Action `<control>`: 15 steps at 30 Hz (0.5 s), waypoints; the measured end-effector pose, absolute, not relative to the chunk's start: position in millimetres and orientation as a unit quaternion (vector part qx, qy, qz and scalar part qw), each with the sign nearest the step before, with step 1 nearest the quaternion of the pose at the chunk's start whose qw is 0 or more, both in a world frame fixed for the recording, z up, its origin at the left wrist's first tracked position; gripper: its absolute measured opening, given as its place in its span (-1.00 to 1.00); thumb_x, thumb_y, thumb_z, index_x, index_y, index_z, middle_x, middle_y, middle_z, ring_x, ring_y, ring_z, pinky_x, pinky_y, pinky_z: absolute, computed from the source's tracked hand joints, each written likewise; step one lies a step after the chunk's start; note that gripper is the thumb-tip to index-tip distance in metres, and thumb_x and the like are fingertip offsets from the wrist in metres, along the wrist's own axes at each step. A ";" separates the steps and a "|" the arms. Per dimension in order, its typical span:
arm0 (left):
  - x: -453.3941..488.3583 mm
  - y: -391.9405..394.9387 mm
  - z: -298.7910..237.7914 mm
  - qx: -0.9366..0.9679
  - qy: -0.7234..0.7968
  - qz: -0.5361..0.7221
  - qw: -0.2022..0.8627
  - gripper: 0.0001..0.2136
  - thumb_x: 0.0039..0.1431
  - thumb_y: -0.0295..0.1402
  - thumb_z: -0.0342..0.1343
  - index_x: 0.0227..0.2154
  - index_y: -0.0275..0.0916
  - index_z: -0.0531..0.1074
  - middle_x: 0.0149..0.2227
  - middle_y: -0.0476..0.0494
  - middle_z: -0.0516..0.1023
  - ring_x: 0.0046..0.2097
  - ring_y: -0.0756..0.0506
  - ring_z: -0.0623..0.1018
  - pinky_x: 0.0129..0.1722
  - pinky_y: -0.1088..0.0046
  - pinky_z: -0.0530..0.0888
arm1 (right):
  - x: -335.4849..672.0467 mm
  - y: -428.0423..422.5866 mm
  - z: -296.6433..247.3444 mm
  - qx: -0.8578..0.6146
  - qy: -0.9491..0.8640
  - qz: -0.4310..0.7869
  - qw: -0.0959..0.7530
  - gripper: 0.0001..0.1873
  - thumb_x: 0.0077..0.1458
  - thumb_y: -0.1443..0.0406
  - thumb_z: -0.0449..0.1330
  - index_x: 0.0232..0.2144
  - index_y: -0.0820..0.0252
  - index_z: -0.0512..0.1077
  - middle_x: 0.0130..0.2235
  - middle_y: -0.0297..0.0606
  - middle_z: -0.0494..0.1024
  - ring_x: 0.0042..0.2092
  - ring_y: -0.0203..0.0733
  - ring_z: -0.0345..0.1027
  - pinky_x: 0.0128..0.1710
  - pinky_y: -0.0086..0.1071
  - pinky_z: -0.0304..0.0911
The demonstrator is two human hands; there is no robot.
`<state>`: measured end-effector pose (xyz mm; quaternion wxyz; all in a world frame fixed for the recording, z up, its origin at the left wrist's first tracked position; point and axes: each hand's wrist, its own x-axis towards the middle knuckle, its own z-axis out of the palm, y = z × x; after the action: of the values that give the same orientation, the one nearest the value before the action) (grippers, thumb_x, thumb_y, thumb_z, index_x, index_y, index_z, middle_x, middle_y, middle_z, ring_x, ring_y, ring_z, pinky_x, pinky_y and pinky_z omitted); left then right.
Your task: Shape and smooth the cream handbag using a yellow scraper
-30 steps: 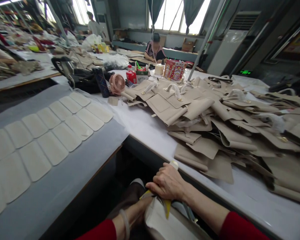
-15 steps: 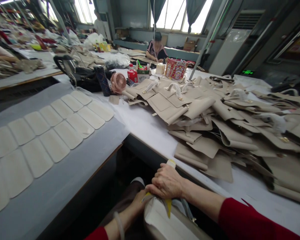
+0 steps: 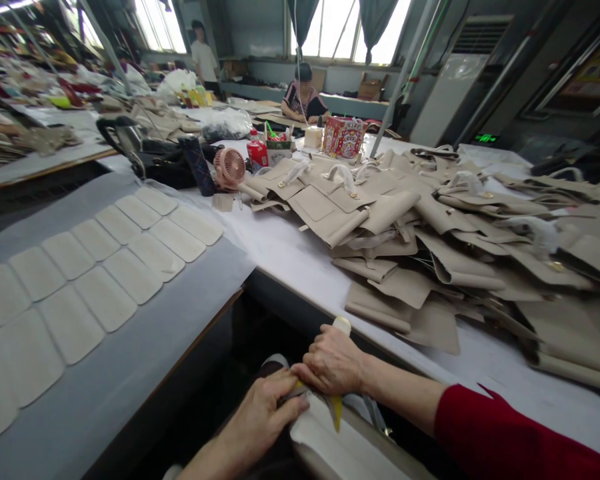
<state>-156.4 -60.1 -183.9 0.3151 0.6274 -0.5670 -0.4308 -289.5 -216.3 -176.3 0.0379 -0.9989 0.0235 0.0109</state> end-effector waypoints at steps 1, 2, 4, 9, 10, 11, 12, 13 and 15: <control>-156.9 -60.6 -183.5 0.629 -0.580 -0.413 0.312 -0.77 0.28 -0.24 0.04 -0.43 -0.23 0.44 -0.25 -0.09 0.52 -0.16 -0.10 0.48 -0.11 0.43 0.38 | -290.8 -215.3 -176.7 -0.999 0.024 0.012 0.037 -0.42 0.37 0.11 -0.17 -0.56 0.17 0.44 -0.52 -0.23 0.57 -0.50 -0.24 0.34 -0.37 -0.23 -0.19; -157.7 -60.6 -183.5 0.630 -0.594 -0.395 0.307 -0.74 0.29 -0.24 0.02 -0.47 -0.23 0.41 -0.27 -0.09 0.52 -0.17 -0.10 0.48 -0.09 0.42 0.38 | -292.6 -214.0 -177.2 -0.999 0.025 0.014 0.038 -0.41 0.37 0.11 -0.17 -0.56 0.17 0.43 -0.52 -0.23 0.57 -0.50 -0.24 0.33 -0.37 -0.23 -0.20; -160.2 -59.1 -184.1 0.631 -0.621 -0.364 0.288 -0.72 0.32 -0.25 -0.02 -0.48 -0.21 0.40 -0.29 -0.09 0.53 -0.15 -0.11 0.49 0.02 0.37 0.36 | -297.6 -209.8 -177.9 -0.998 0.036 0.018 0.043 -0.41 0.37 0.11 -0.18 -0.57 0.17 0.43 -0.52 -0.23 0.57 -0.50 -0.23 0.34 -0.38 -0.22 -0.21; -162.1 -54.6 -185.7 0.604 -0.663 -0.354 0.265 -0.72 0.38 -0.25 -0.12 -0.25 -0.18 0.49 -0.11 -0.09 0.57 0.05 -0.12 0.48 0.35 0.24 0.01 | -310.4 -191.6 -173.2 -0.991 0.110 0.016 0.072 -0.39 0.38 0.12 -0.20 -0.58 0.17 0.42 -0.50 -0.26 0.59 -0.49 -0.25 0.37 -0.38 -0.22 -0.18; -161.0 -55.2 -186.4 0.599 -0.650 -0.378 0.274 -0.69 0.38 -0.21 -0.13 -0.27 -0.19 0.50 -0.14 -0.08 0.58 0.00 -0.12 0.50 0.34 0.22 0.03 | -312.1 -187.3 -171.6 -0.989 0.125 0.020 0.077 -0.39 0.38 0.13 -0.21 -0.57 0.17 0.43 -0.48 -0.26 0.59 -0.48 -0.25 0.39 -0.38 -0.22 -0.16; -159.6 -56.7 -187.6 0.599 -0.621 -0.414 0.288 -0.63 0.39 -0.15 -0.14 -0.32 -0.22 0.50 -0.20 -0.08 0.59 -0.08 -0.12 0.52 0.30 0.20 0.11 | -314.0 -183.2 -170.0 -0.986 0.144 0.027 0.085 -0.39 0.38 0.13 -0.21 -0.56 0.17 0.44 -0.47 -0.25 0.60 -0.46 -0.25 0.41 -0.37 -0.23 -0.14; -158.4 -58.7 -189.3 0.595 -0.580 -0.462 0.309 -0.55 0.38 -0.08 -0.17 -0.37 -0.25 0.51 -0.27 -0.08 0.59 -0.16 -0.13 0.54 0.23 0.20 0.22 | -316.4 -179.3 -168.6 -0.981 0.168 0.037 0.095 -0.38 0.38 0.11 -0.21 -0.56 0.17 0.45 -0.45 -0.25 0.62 -0.44 -0.24 0.44 -0.36 -0.24 -0.10; -157.6 -61.2 -191.5 0.584 -0.531 -0.515 0.333 -0.48 0.37 0.00 -0.19 -0.39 -0.28 0.52 -0.32 -0.09 0.58 -0.20 -0.13 0.54 0.13 0.23 0.31 | -320.0 -175.8 -167.4 -0.974 0.195 0.047 0.106 -0.37 0.38 0.09 -0.21 -0.55 0.17 0.47 -0.43 -0.24 0.63 -0.41 -0.22 0.46 -0.33 -0.24 -0.06; -158.0 -66.4 -196.9 0.554 -0.447 -0.597 0.371 -0.39 0.31 0.11 -0.19 -0.33 -0.32 0.57 -0.33 -0.13 0.59 -0.17 -0.18 0.54 -0.04 0.31 0.39 | -332.3 -170.3 -165.4 -0.956 0.261 0.059 0.120 -0.34 0.38 0.05 -0.22 -0.53 0.14 0.50 -0.40 -0.22 0.64 -0.35 -0.16 0.50 -0.29 -0.26 0.01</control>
<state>-158.0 -66.4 -196.9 0.3707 0.5537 -0.4468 -0.5970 -332.3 -170.3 -165.4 0.1205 -0.9561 0.2607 0.0589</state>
